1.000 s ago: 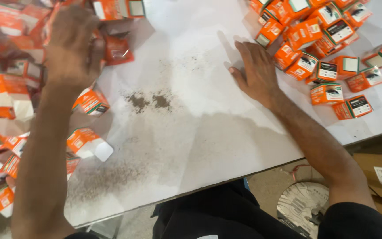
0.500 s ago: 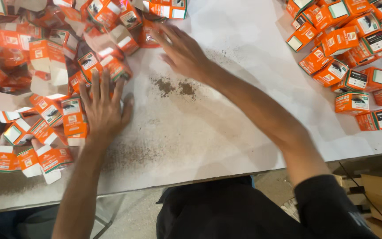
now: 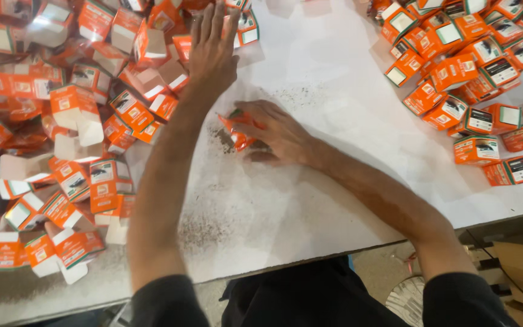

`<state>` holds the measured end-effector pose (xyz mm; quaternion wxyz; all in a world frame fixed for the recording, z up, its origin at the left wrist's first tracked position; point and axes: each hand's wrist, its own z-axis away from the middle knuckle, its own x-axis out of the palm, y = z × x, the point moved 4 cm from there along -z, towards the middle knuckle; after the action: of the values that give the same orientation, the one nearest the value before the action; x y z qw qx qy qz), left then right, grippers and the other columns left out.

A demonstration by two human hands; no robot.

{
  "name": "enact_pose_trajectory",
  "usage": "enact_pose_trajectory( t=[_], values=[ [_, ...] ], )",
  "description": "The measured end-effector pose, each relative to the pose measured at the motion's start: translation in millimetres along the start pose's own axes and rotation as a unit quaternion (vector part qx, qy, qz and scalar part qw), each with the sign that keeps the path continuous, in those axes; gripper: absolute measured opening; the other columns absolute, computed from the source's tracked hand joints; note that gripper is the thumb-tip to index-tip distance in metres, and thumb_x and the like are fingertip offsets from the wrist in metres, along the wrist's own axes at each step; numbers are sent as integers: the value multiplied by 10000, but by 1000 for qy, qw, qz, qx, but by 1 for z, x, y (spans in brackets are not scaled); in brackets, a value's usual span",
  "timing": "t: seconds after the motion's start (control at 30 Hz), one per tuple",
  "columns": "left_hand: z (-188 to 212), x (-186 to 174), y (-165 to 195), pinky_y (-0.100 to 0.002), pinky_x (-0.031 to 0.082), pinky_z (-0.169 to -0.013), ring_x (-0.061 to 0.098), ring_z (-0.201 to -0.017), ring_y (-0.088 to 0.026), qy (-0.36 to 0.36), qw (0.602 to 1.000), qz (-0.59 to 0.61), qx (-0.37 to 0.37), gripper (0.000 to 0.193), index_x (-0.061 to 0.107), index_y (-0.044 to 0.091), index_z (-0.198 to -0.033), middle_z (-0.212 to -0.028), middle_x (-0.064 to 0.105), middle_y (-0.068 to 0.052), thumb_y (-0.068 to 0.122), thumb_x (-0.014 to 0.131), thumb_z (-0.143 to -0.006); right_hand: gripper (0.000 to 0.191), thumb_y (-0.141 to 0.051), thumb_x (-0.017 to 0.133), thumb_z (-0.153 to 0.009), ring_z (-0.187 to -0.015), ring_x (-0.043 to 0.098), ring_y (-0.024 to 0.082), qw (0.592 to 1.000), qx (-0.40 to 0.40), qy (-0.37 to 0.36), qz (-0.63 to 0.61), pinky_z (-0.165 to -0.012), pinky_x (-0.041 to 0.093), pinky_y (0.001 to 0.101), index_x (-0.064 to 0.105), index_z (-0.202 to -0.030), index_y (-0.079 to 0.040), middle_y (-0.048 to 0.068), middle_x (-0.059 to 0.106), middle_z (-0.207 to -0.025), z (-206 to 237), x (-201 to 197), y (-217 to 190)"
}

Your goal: The person folds small orange cardboard boxes at a table covered with a large pile of similar boxes and plastic-wrapped items. They pick up flat box blanks, press the flaps and sides to form each box, and place the finished box back onto the pile, repeating the process one box at a time.

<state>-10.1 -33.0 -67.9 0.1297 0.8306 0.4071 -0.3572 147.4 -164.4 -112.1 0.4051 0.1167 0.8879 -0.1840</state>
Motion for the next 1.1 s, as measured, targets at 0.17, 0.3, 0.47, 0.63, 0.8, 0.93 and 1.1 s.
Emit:
enact_pose_trajectory(
  t=[0.17,0.3,0.47,0.63,0.8,0.93,1.1],
  values=[
    [-21,42,31,-552,477,-900,552,-1138,-422,-144,988,13,-52,590,564,18,-1297,-1281,571,-194,-42,711,-729,810,-278,818,-895,-1423,454,421,978,132,72,146,-1189,401,525,370,-1529,-45,229,414,-1554,18,-38,24],
    [10,31,75,-463,532,-948,563,-1170,-391,-145,960,225,83,467,585,11,-1232,-1279,577,-157,-10,704,-781,990,-260,840,-782,-1315,482,454,964,210,69,145,-1090,415,530,286,-1529,79,260,456,-1437,18,-30,55],
    [26,5,13,-550,441,-1021,525,-1293,-391,-99,991,39,84,606,571,14,-1401,-1385,553,-192,7,708,-811,666,-106,746,-944,-1214,581,322,941,295,-62,154,-1038,478,425,349,-1479,-77,113,576,-1305,33,-8,79],
    [23,-25,9,-584,374,-1186,451,-1460,-383,-105,993,-30,42,641,527,13,-1456,-1543,497,-212,79,754,-861,559,-137,703,-1038,-1291,594,321,959,258,112,-39,-1094,496,401,368,-1478,-53,194,544,-1415,39,-19,76],
    [85,-50,100,-602,409,-887,509,-1160,-418,-240,964,104,-43,630,595,-8,-1184,-1278,538,-256,422,781,-762,648,-157,697,-1005,-1275,567,359,955,277,32,-98,-1098,430,470,345,-1528,-8,206,526,-1423,38,-11,62],
    [119,-54,106,-518,511,-771,603,-967,-363,-186,980,65,-40,378,618,35,-1129,-1150,581,-198,336,741,-935,541,-163,601,-1069,-1366,587,312,928,323,63,-175,-1156,465,446,388,-1555,-57,152,565,-1460,25,-1,61],
    [130,-54,103,-436,549,-594,658,-794,-322,-93,989,85,-79,280,563,54,-992,-992,574,-137,279,729,-984,800,-119,787,-864,-1415,410,412,978,181,76,71,-1175,357,513,359,-1531,-12,230,430,-1506,-52,-3,93]
  ],
)
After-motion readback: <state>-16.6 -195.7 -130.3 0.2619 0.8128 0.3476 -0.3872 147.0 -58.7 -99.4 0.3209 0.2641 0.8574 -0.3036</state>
